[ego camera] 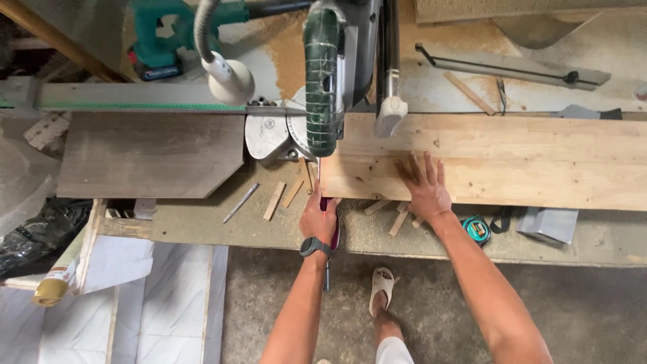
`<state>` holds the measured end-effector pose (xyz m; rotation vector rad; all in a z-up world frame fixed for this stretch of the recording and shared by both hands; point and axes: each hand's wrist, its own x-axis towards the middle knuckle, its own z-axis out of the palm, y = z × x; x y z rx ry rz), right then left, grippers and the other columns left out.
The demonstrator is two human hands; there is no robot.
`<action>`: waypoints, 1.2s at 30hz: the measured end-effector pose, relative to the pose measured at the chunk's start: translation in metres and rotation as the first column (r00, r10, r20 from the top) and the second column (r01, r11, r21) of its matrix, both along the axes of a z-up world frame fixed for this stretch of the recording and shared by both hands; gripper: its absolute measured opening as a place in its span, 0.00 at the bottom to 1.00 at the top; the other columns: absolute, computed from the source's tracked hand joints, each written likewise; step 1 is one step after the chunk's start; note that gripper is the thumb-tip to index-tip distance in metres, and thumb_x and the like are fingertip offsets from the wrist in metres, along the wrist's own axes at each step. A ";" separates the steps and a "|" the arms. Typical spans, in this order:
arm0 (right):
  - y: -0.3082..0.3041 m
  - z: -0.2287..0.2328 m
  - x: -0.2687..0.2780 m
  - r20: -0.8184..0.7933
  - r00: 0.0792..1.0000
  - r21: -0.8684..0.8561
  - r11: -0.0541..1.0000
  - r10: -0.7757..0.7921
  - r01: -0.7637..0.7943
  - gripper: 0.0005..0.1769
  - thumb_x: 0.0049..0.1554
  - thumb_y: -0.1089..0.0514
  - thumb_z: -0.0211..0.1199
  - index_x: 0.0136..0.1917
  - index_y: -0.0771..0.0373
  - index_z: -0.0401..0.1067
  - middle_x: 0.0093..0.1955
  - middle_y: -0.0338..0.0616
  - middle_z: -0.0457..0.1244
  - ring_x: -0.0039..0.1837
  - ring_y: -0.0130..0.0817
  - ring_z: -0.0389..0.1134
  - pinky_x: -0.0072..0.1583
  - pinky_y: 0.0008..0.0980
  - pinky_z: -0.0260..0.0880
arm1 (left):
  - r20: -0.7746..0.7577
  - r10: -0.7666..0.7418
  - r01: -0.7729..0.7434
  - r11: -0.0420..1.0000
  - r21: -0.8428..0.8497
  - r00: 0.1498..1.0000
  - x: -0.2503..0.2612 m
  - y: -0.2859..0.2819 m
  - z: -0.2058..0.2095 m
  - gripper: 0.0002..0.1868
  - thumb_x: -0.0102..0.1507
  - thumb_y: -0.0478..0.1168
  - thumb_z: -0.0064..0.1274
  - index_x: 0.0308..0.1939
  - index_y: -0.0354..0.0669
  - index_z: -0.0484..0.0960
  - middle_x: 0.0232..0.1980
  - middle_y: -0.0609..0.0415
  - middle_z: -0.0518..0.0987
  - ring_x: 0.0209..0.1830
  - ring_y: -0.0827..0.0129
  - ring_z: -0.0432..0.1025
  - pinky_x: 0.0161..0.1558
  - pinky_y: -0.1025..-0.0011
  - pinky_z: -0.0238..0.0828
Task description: The person positions a wooden plank on a workbench and uses a circular saw to cut it. They then use a leaf blower to clear sawdust from the work area. The person repeats the cutting process on the plank multiple times.
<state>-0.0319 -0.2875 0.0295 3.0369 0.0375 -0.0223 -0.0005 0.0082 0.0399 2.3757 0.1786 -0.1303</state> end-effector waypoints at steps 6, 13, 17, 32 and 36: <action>0.006 0.005 -0.005 0.169 0.986 0.112 0.994 -0.005 -0.015 0.68 0.32 0.60 0.70 0.84 0.52 0.46 0.88 0.41 0.37 0.87 0.56 0.34 0.83 0.62 0.38 | -0.017 -0.006 0.005 0.996 -0.093 1.000 0.000 0.003 0.008 0.40 0.61 0.52 0.61 0.77 0.62 0.66 0.68 0.52 0.78 0.65 0.49 0.73 0.65 0.49 0.70; 0.003 0.005 -0.004 0.253 0.967 0.151 0.988 -0.016 -0.023 0.56 0.35 0.59 0.63 0.79 0.61 0.58 0.88 0.52 0.40 0.87 0.57 0.39 0.82 0.62 0.41 | 0.391 0.160 0.091 0.829 -0.552 0.906 0.021 0.026 0.223 0.29 0.70 0.40 0.48 0.75 0.37 0.65 0.75 0.34 0.66 0.75 0.44 0.61 0.75 0.49 0.54; -0.002 -0.001 -0.003 0.381 0.925 0.159 0.985 0.008 -0.074 0.59 0.32 0.61 0.61 0.80 0.61 0.58 0.85 0.55 0.46 0.85 0.57 0.44 0.79 0.63 0.46 | 0.567 -0.019 0.388 0.747 -0.539 0.824 0.061 0.016 0.345 0.28 0.76 0.46 0.47 0.80 0.53 0.62 0.82 0.48 0.59 0.76 0.54 0.67 0.77 0.54 0.62; -0.009 -0.001 -0.002 0.274 0.960 0.189 0.975 0.060 -0.115 0.68 0.37 0.53 0.68 0.84 0.70 0.40 0.87 0.60 0.37 0.87 0.57 0.34 0.82 0.61 0.34 | 0.052 -0.159 0.164 0.869 -0.467 0.986 0.091 -0.049 0.376 0.38 0.59 0.28 0.52 0.69 0.67 0.65 0.35 0.52 0.80 0.20 0.75 0.69 0.21 0.79 0.69; -0.012 -0.005 -0.004 0.314 0.947 0.205 0.970 0.062 -0.132 0.75 0.27 0.51 0.79 0.83 0.70 0.47 0.85 0.59 0.43 0.86 0.58 0.39 0.80 0.65 0.44 | 0.203 -0.166 0.242 0.867 -0.437 0.965 0.047 -0.035 0.371 0.33 0.54 0.33 0.47 0.65 0.61 0.68 0.48 0.50 0.82 0.15 0.74 0.72 0.20 0.74 0.77</action>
